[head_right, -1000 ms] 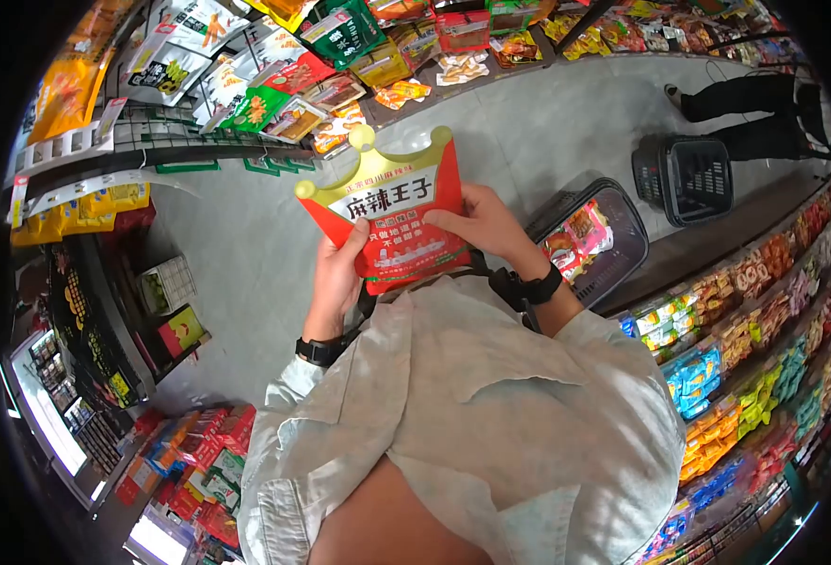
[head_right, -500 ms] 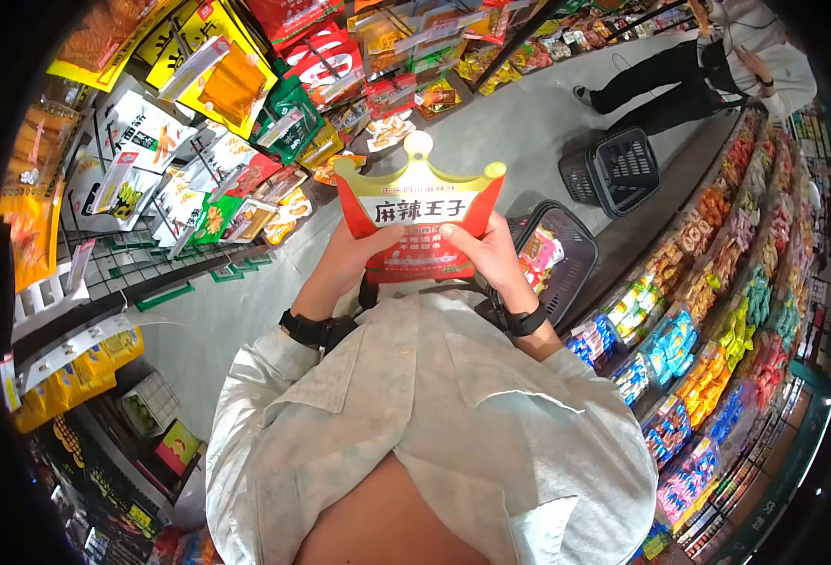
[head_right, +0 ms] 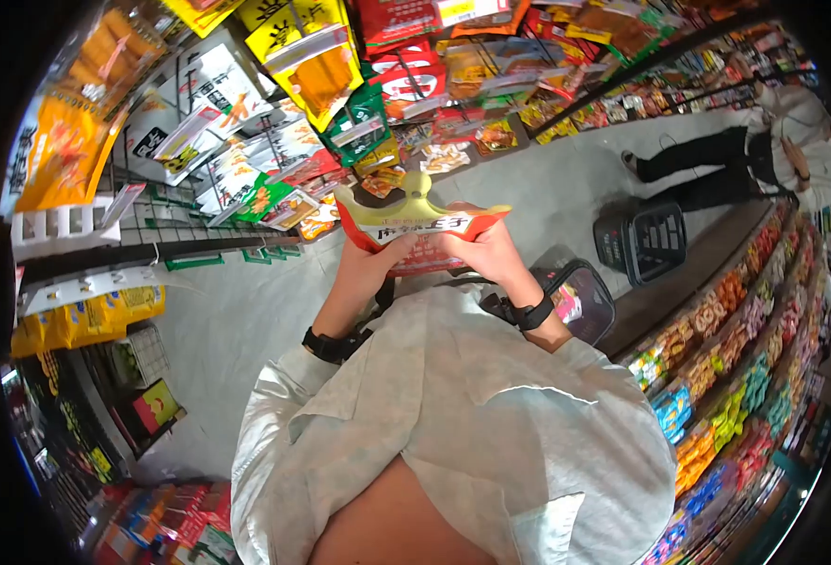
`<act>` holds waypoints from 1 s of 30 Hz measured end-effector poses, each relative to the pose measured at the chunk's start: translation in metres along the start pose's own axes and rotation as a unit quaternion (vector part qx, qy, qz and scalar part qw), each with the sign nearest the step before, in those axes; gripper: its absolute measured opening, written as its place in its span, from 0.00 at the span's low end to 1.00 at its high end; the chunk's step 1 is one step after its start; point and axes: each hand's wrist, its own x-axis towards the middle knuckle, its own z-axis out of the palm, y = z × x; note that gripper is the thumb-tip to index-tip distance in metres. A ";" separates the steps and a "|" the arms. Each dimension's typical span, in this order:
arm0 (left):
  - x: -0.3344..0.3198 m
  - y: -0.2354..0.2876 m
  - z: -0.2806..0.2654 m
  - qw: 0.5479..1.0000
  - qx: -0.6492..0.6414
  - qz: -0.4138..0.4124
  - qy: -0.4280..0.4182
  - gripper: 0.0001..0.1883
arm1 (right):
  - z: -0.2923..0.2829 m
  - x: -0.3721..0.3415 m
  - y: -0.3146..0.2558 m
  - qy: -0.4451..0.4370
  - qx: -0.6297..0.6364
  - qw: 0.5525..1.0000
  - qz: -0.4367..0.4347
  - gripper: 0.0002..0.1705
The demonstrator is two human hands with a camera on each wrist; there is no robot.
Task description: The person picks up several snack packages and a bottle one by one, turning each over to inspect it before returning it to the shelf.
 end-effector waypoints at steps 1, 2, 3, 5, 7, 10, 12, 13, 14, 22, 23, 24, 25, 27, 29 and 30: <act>-0.003 -0.001 0.001 1.000 -0.002 0.000 0.017 0.20 | -0.001 0.004 -0.001 -0.018 -0.017 1.000 -0.009 0.10; -0.007 -0.002 0.003 0.999 -0.004 0.000 0.034 0.19 | -0.002 0.008 -0.003 -0.037 -0.035 0.999 -0.019 0.10; -0.009 -0.004 0.007 0.999 -0.008 0.000 0.052 0.18 | -0.004 0.010 -0.005 -0.057 -0.052 0.997 -0.028 0.10; -0.013 -0.006 0.018 0.997 -0.035 0.025 0.066 0.18 | -0.009 0.008 -0.010 -0.064 -0.067 0.996 -0.006 0.09; -0.016 -0.010 0.034 0.995 -0.041 0.035 0.082 0.19 | -0.021 0.006 -0.013 -0.081 -0.103 0.991 -0.026 0.12; -0.018 -0.020 0.062 0.994 -0.003 0.028 0.106 0.20 | -0.049 -0.008 0.002 -0.104 -0.003 0.994 -0.032 0.15; -0.023 -0.034 0.080 0.992 0.043 0.021 0.116 0.21 | -0.074 -0.019 0.012 -0.140 0.013 0.990 0.007 0.19; -0.029 -0.035 0.094 0.993 0.029 0.023 0.108 0.22 | -0.084 -0.025 0.019 -0.155 0.009 0.987 0.027 0.19; -0.035 -0.040 0.106 0.992 0.048 0.006 0.119 0.23 | -0.095 -0.031 0.024 -0.171 0.005 0.984 0.045 0.19; -0.079 -0.087 0.175 0.983 0.059 -0.043 0.167 0.19 | -0.135 -0.095 0.068 -0.215 0.044 0.975 0.043 0.15; -0.083 -0.095 0.177 0.982 0.059 -0.048 0.174 0.18 | -0.138 -0.102 0.074 -0.212 0.039 0.975 0.043 0.16; -0.083 -0.097 0.182 0.981 0.058 -0.050 0.181 0.18 | -0.141 -0.106 0.072 -0.208 0.040 0.976 0.043 0.16; -0.083 -0.097 0.187 0.980 0.061 -0.056 0.181 0.18 | -0.143 -0.109 0.069 -0.203 0.040 0.977 0.042 0.17; -0.079 -0.094 0.197 0.979 0.065 -0.067 0.179 0.17 | -0.148 -0.112 0.063 -0.187 0.054 0.980 0.043 0.18; -0.073 -0.102 0.204 0.980 0.062 -0.057 0.180 0.16 | -0.153 -0.114 0.060 -0.164 0.085 0.981 0.052 0.20; -0.070 -0.104 0.208 0.980 0.060 -0.051 0.181 0.16 | -0.157 -0.114 0.061 -0.160 0.076 0.983 0.057 0.21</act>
